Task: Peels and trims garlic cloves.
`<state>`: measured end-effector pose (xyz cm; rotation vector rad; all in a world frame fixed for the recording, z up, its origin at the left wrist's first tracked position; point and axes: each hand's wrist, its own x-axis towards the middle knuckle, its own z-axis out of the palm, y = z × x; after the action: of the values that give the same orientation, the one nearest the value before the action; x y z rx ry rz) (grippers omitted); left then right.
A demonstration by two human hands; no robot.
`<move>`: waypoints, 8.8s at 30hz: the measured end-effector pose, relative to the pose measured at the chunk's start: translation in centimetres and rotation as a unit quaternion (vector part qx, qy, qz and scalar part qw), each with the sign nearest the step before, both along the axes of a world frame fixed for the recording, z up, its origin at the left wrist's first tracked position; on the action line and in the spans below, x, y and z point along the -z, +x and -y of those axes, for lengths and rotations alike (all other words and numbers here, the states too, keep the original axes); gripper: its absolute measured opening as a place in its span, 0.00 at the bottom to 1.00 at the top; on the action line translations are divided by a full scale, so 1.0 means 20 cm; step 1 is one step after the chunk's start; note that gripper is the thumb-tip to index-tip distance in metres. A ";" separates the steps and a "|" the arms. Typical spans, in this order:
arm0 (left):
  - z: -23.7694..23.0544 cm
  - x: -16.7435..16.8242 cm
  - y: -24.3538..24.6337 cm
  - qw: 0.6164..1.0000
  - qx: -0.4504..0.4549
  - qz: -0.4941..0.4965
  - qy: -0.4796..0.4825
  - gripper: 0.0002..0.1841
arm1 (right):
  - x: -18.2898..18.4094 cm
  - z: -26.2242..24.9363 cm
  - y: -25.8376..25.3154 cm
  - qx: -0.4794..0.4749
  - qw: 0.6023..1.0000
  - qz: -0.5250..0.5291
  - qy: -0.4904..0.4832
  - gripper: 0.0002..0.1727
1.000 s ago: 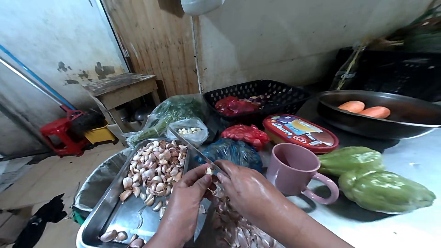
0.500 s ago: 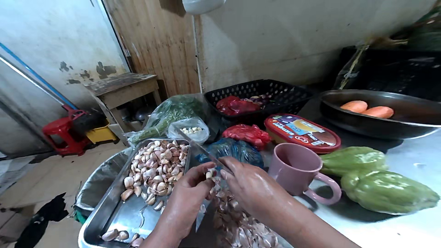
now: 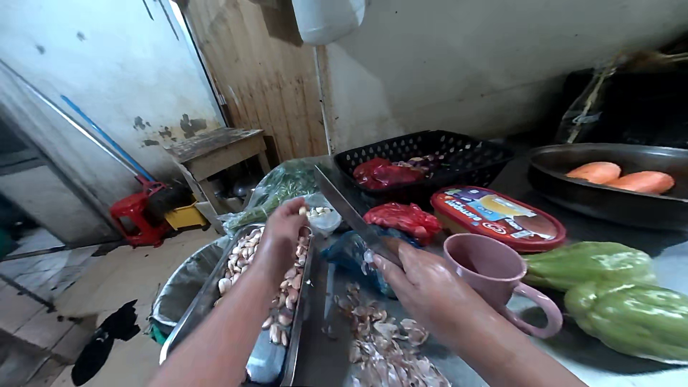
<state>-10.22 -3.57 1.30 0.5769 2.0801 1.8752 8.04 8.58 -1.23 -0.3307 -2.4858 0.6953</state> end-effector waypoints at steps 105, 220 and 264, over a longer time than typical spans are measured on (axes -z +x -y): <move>0.15 0.24 0.43 0.958 -0.015 -0.258 -0.121 0.05 | 0.09 0.07 -0.03 -0.097 0.993 0.026 0.070 0.19; 0.17 0.39 0.33 0.867 -0.003 -0.496 0.046 0.03 | -0.06 0.02 -0.03 -0.118 0.951 0.199 -0.206 0.17; 0.19 0.24 0.36 0.979 0.177 0.085 0.047 0.05 | 0.00 0.07 -0.01 -0.087 0.991 0.098 -0.002 0.12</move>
<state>-2.92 -7.30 -3.50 0.7272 1.6626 1.7525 7.89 7.11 -1.14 -0.1930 -2.7242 0.7696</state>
